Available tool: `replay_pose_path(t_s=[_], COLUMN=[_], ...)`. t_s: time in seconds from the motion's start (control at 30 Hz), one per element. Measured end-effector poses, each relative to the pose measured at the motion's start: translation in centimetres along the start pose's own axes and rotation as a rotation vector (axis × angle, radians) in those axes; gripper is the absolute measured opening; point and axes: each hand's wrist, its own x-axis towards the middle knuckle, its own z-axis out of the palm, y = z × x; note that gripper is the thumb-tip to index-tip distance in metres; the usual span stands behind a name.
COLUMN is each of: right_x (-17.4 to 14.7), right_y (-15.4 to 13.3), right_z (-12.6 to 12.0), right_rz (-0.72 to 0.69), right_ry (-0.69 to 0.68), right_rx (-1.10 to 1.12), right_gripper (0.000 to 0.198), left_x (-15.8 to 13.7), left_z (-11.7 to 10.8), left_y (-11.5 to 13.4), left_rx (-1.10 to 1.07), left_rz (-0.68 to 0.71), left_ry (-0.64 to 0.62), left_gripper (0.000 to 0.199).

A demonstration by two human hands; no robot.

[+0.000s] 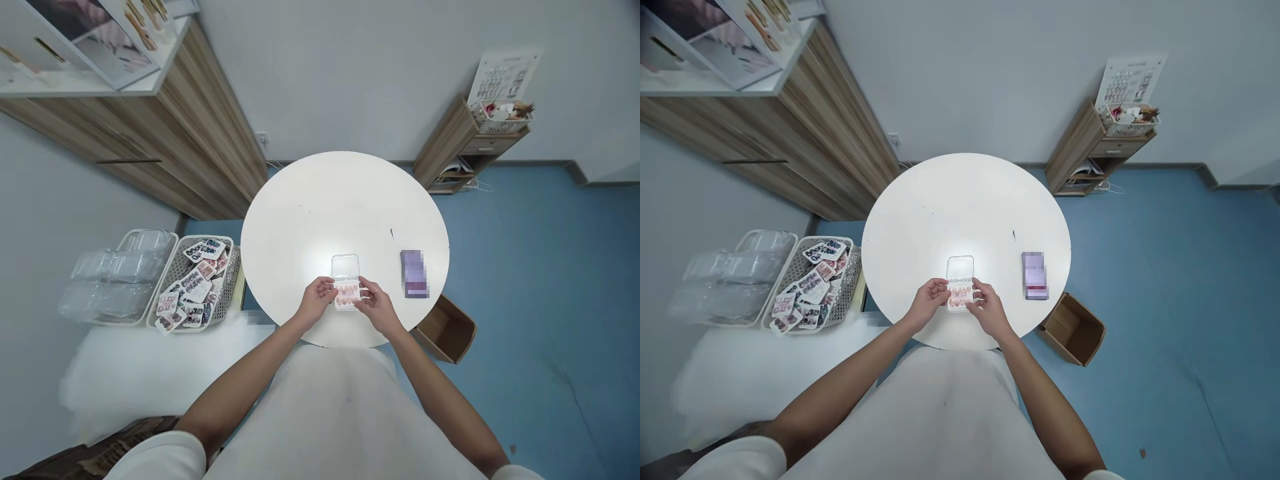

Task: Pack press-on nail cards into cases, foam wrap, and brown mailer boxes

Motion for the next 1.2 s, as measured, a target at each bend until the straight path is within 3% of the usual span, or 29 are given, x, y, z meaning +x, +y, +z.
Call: replay_pose_path(t_s=[0.27, 0.4, 0.6, 0.73, 0.83, 1.2], right_x=[-0.1, 0.6, 0.8, 0.6, 0.3, -0.5], right_y=[-2.0, -3.0, -3.5, -3.6, -3.6, -3.7], right_z=[0.6, 0.9, 0.7, 0.4, 0.3, 0.4], right_rz=[0.139, 0.227, 0.205, 0.165, 0.138, 0.077], right_ry=[-0.037, -0.084, -0.061, -0.062, -0.07, -0.091], right_rx=[0.347, 0.391, 0.368, 0.342, 0.309, 0.355], right_gripper=[0.044, 0.042, 0.049, 0.048, 0.046, 0.025], left_x=[-2.0, -2.6, -3.4, -4.0, -4.2, -4.0], left_z=[-0.7, -0.8, -0.5, -0.7, -0.7, -0.6], left_y=[1.8, 1.8, 1.7, 1.8, 1.8, 1.5], left_rx=[-0.032, -0.11, -0.429, -0.49, -0.453, -0.451], left_rz=[0.049, 0.013, -0.173, -0.288, -0.303, -0.266], left_ry=[-0.037, -0.084, -0.14, -0.275, -0.347, -0.299], left_gripper=[0.034, 0.035, 0.039, 0.036, 0.032, 0.031])
